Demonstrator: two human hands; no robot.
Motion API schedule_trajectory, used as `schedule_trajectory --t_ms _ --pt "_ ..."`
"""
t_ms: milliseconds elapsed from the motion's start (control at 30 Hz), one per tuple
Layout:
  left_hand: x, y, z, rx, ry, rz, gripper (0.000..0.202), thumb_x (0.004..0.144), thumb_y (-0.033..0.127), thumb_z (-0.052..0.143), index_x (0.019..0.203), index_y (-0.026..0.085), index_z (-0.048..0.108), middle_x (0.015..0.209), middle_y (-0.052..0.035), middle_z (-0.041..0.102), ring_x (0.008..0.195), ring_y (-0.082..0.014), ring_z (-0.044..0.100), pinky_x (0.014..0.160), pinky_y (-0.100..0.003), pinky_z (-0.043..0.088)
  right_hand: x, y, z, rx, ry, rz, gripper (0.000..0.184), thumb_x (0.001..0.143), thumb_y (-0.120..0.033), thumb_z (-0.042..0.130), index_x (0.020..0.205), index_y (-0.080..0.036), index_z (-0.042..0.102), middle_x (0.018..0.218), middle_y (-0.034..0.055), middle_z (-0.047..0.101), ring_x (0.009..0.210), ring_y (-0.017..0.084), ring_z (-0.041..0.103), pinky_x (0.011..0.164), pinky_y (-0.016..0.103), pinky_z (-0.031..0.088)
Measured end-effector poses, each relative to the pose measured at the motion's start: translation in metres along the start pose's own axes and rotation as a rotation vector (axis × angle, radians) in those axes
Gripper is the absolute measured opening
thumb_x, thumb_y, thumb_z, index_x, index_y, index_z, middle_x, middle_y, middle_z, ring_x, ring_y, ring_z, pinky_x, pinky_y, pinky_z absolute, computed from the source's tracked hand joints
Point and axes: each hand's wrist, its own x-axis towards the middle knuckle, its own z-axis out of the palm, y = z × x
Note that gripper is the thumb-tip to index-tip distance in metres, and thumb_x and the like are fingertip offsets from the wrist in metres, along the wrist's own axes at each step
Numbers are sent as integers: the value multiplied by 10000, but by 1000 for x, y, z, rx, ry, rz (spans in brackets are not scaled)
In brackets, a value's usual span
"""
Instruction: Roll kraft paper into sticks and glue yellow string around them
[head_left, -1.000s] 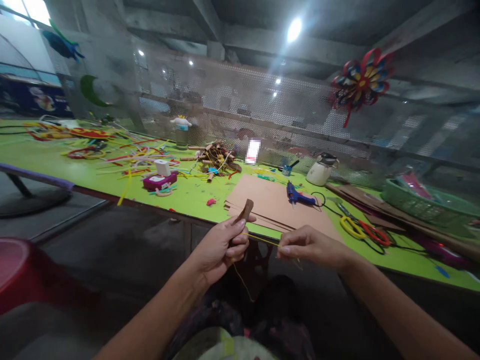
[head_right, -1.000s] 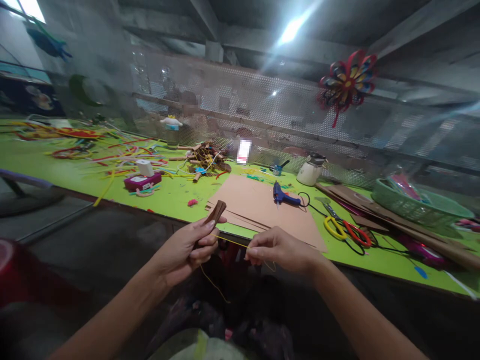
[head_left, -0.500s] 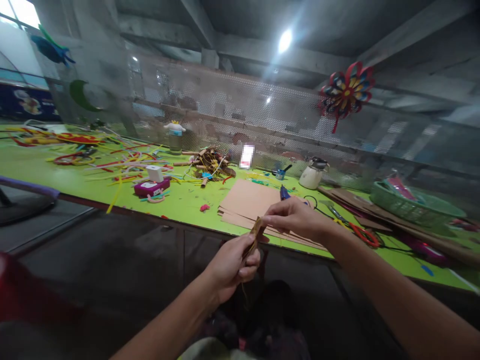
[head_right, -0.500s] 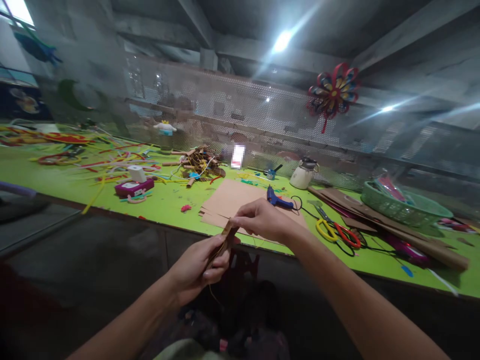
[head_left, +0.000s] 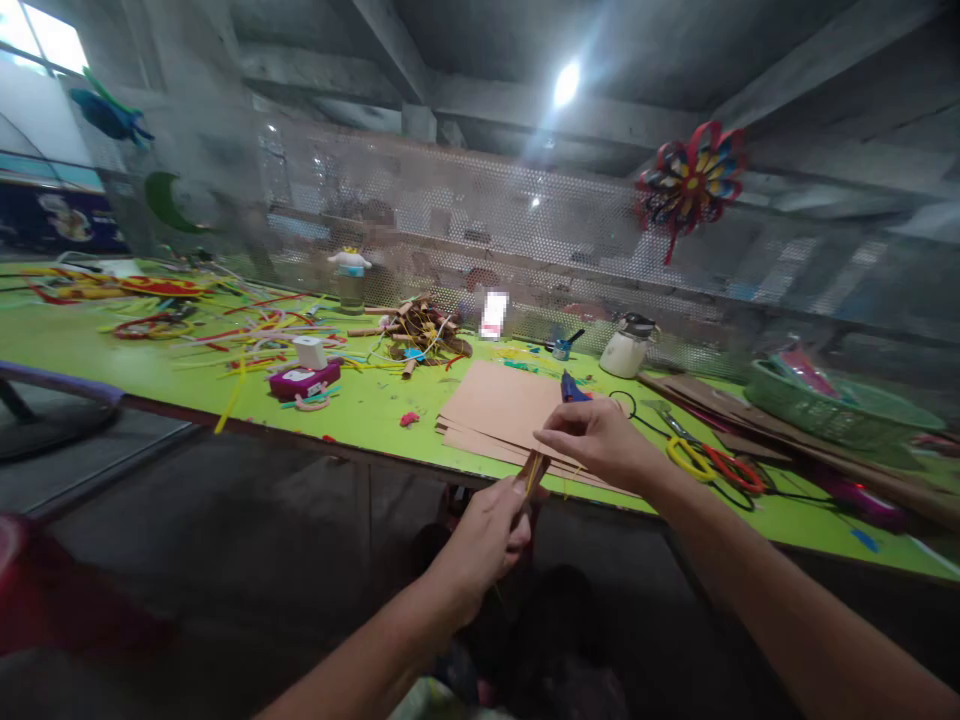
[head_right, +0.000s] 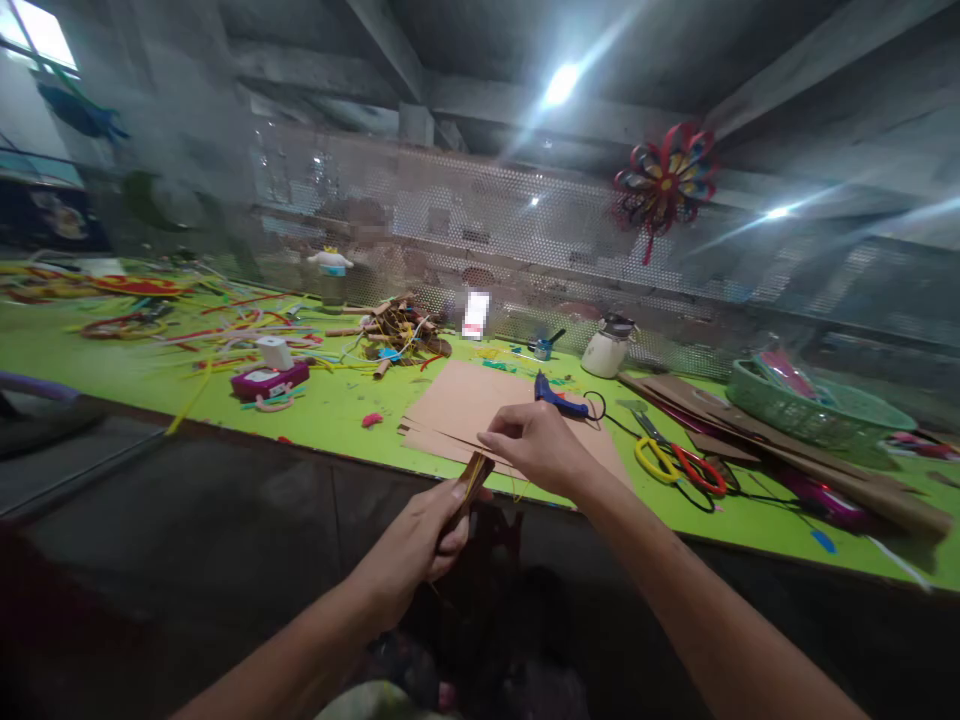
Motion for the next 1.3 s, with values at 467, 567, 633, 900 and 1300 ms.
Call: schedule_trajectory --t_ms 467,567,633,900,1300 --pt "1 -9 2 155 91 71 365 852 482 378 945 156 514 489 83 295 393 -49 222 375 -169 179 -8 29 14 331 -5 191 243 724 -345 594 648 -116 624 522 -23 482 500 90 416 486 224 320" --pt "-3 -3 3 87 48 48 352 857 474 378 929 159 516 478 90 273 377 -42 180 361 -169 150 -8 46 10 489 -102 163 269 711 -385 632 681 -118 627 549 -20 505 523 89 431 523 227 332" --pt "-5 2 1 25 27 54 348 859 473 382 922 158 517 492 85 284 374 -38 190 356 -169 149 -8 55 10 572 -170 140 272 714 -390 641 704 -119 636 569 -15 526 525 81 425 535 224 327" --pt "-24 45 -26 -278 14 140 280 891 398 393 1015 172 502 547 83 272 368 -11 164 358 -145 120 -16 71 28 844 -206 203 326 711 -431 653 762 -109 640 475 -57 405 456 58 303 480 220 255" --pt "-11 46 -64 -422 126 230 251 898 386 386 877 160 494 522 81 287 350 -11 182 355 -138 142 -28 59 39 303 -267 228 386 762 -491 527 645 -127 584 465 -51 383 449 70 309 448 215 234"
